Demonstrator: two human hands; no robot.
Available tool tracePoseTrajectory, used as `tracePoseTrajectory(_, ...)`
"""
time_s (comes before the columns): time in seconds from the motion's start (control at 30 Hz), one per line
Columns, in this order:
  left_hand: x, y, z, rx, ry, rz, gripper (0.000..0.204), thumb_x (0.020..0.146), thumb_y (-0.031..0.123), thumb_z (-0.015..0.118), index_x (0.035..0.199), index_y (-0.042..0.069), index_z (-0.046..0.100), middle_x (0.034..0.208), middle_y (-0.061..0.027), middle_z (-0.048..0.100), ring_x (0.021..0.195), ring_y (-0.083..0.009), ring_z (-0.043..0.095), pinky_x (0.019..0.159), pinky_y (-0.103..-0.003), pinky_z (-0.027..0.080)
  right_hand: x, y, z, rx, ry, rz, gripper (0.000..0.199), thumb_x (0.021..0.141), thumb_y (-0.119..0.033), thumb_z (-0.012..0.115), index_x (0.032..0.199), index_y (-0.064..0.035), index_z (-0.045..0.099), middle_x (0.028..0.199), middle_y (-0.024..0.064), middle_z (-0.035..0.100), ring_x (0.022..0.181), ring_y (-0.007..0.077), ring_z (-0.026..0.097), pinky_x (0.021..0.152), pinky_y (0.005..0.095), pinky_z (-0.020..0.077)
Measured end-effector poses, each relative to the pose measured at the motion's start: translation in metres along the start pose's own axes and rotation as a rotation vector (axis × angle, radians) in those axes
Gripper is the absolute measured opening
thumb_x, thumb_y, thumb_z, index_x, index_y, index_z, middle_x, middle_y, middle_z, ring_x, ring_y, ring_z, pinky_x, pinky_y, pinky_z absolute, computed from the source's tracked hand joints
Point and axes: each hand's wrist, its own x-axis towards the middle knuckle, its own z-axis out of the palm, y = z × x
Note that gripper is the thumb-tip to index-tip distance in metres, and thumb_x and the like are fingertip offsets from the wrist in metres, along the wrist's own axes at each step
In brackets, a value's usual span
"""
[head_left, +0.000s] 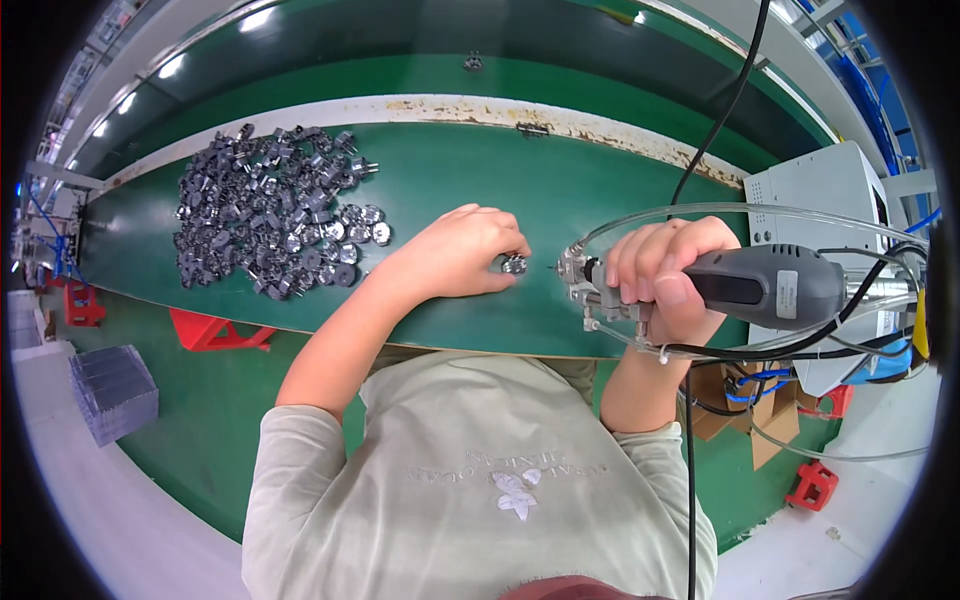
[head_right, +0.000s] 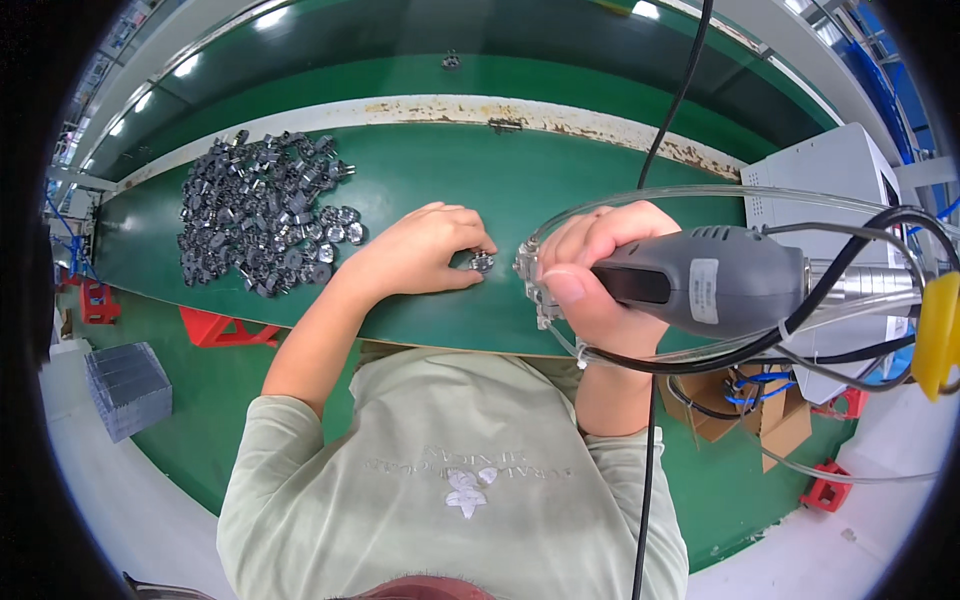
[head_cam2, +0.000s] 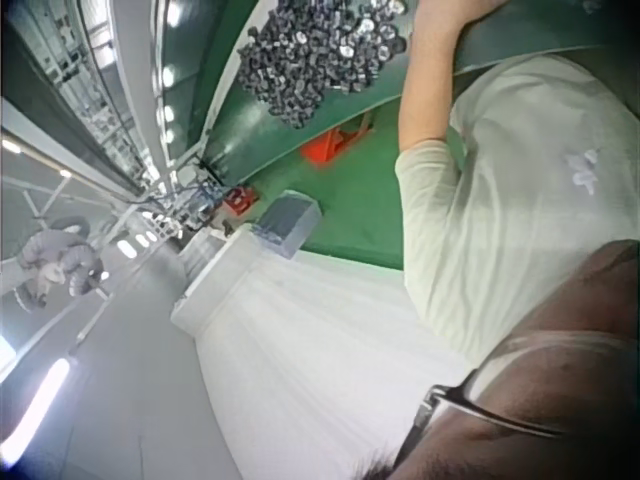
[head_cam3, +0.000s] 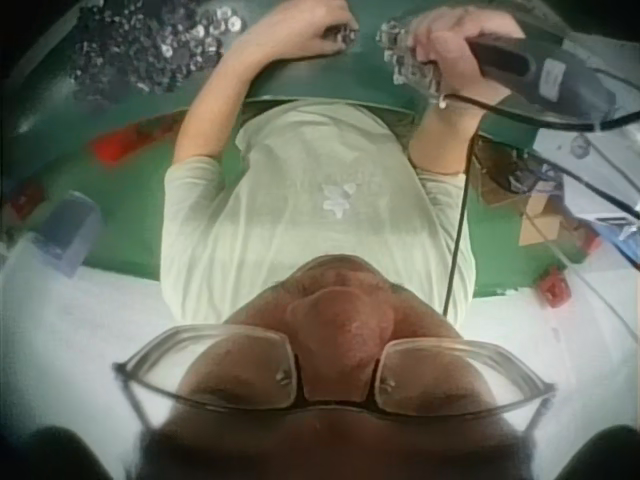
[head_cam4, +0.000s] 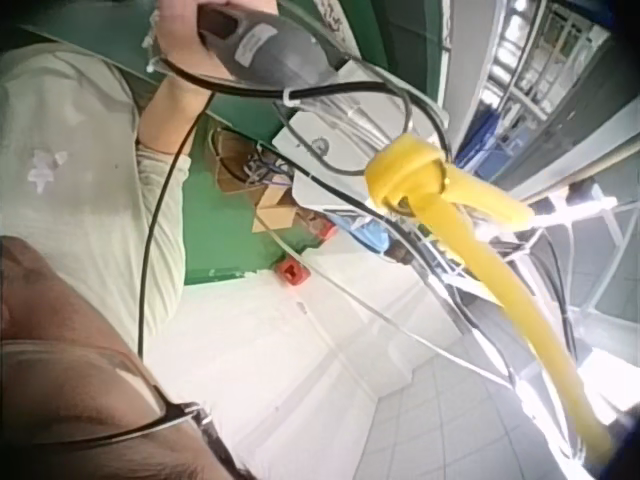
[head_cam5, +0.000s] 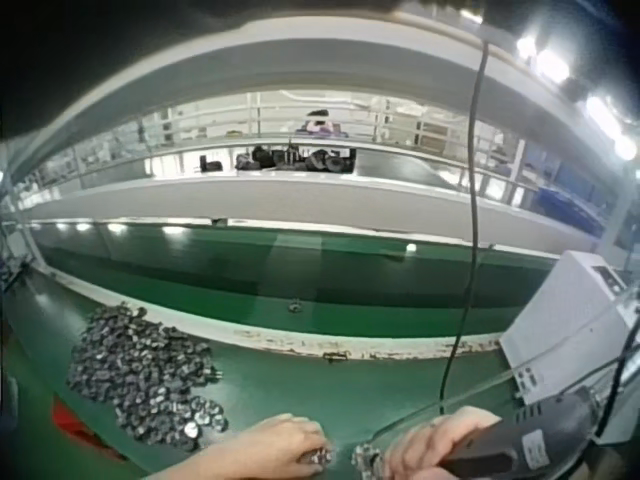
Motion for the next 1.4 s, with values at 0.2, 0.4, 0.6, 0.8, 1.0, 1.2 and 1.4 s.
tracePoseTrajectory(0.2, 0.005, 0.001, 0.000, 0.088, 0.153, 0.118, 0.034, 0.074, 0.026, 0.081, 0.103, 0.010, 0.073, 0.100, -0.0035, 0.067, 0.096, -0.0233, 0.062, 0.086, -0.037, 0.046, -0.005, 0.008, -0.002, -0.038, 0.007, -0.032, 0.026, 0.082, 0.003, 0.074, 0.090, -0.0040, 0.050, 0.066, 0.0066, 0.059, 0.055, 0.0168, 0.057, 0.055, 0.0344, 0.0534)
tracePoseTrajectory(0.4, 0.002, -0.005, 0.001, 0.110, 0.219, 0.198, 0.028, 0.072, 0.028, 0.083, 0.094, 0.012, 0.075, 0.091, 0.0010, 0.061, 0.090, -0.0189, 0.059, 0.082, -0.034, 0.045, -0.002, 0.016, 0.006, -0.041, -0.008, -0.020, 0.025, 0.084, 0.001, 0.073, 0.089, -0.0040, 0.050, 0.066, 0.0056, 0.057, 0.054, 0.0158, 0.055, 0.054, 0.0346, 0.0530)
tracePoseTrajectory(0.6, 0.001, -0.009, 0.008, 0.084, 0.216, 0.197, 0.024, 0.073, 0.029, 0.082, 0.089, 0.011, 0.077, 0.089, 0.0018, 0.060, 0.088, -0.0182, 0.059, 0.081, -0.033, 0.045, -0.002, 0.022, 0.006, -0.047, -0.011, -0.006, 0.026, 0.084, -0.001, 0.075, 0.090, -0.0043, 0.050, 0.066, 0.0053, 0.057, 0.055, 0.0162, 0.055, 0.053, 0.0354, 0.0523)
tracePoseTrajectory(0.8, 0.002, -0.012, 0.010, 0.082, 0.221, 0.196, 0.024, 0.073, 0.029, 0.082, 0.088, 0.011, 0.077, 0.088, 0.0018, 0.060, 0.087, -0.0183, 0.059, 0.081, -0.034, 0.045, -0.004, 0.016, 0.004, -0.041, -0.028, 0.018, 0.028, 0.084, -0.004, 0.077, 0.092, -0.0045, 0.050, 0.067, 0.0046, 0.056, 0.055, 0.0160, 0.054, 0.055, 0.0361, 0.0521)
tracePoseTrajectory(1.0, 0.002, -0.012, 0.009, 0.087, 0.221, 0.198, 0.024, 0.073, 0.029, 0.082, 0.088, 0.011, 0.077, 0.088, 0.0018, 0.060, 0.087, -0.0183, 0.059, 0.081, -0.033, 0.045, -0.004, 0.020, 0.006, -0.044, -0.020, 0.011, 0.027, 0.084, -0.004, 0.077, 0.091, -0.0041, 0.050, 0.067, 0.0050, 0.056, 0.056, 0.0161, 0.054, 0.055, 0.0356, 0.0521)
tracePoseTrajectory(1.2, 0.003, -0.015, 0.012, 0.065, 0.218, 0.221, 0.022, 0.073, 0.027, 0.082, 0.086, 0.010, 0.076, 0.088, 0.0013, 0.061, 0.087, -0.0184, 0.059, 0.080, -0.034, 0.045, -0.002, 0.024, 0.011, -0.128, -0.088, 0.012, 0.026, 0.083, -0.001, 0.076, 0.088, -0.0035, 0.051, 0.068, 0.0048, 0.058, 0.057, 0.0148, 0.053, 0.055, 0.0320, 0.0501)
tracePoseTrajectory(1.4, 0.003, -0.015, 0.010, 0.076, 0.166, 0.215, 0.024, 0.073, 0.029, 0.081, 0.087, 0.010, 0.076, 0.088, -0.0004, 0.063, 0.090, -0.0190, 0.061, 0.081, -0.035, 0.045, 0.001, 0.020, 0.023, -0.426, -0.189, 0.141, 0.025, 0.086, -0.003, 0.072, 0.083, -0.0048, 0.047, 0.063, 0.0065, 0.054, 0.053, 0.0165, 0.051, 0.053, 0.0350, 0.0481)
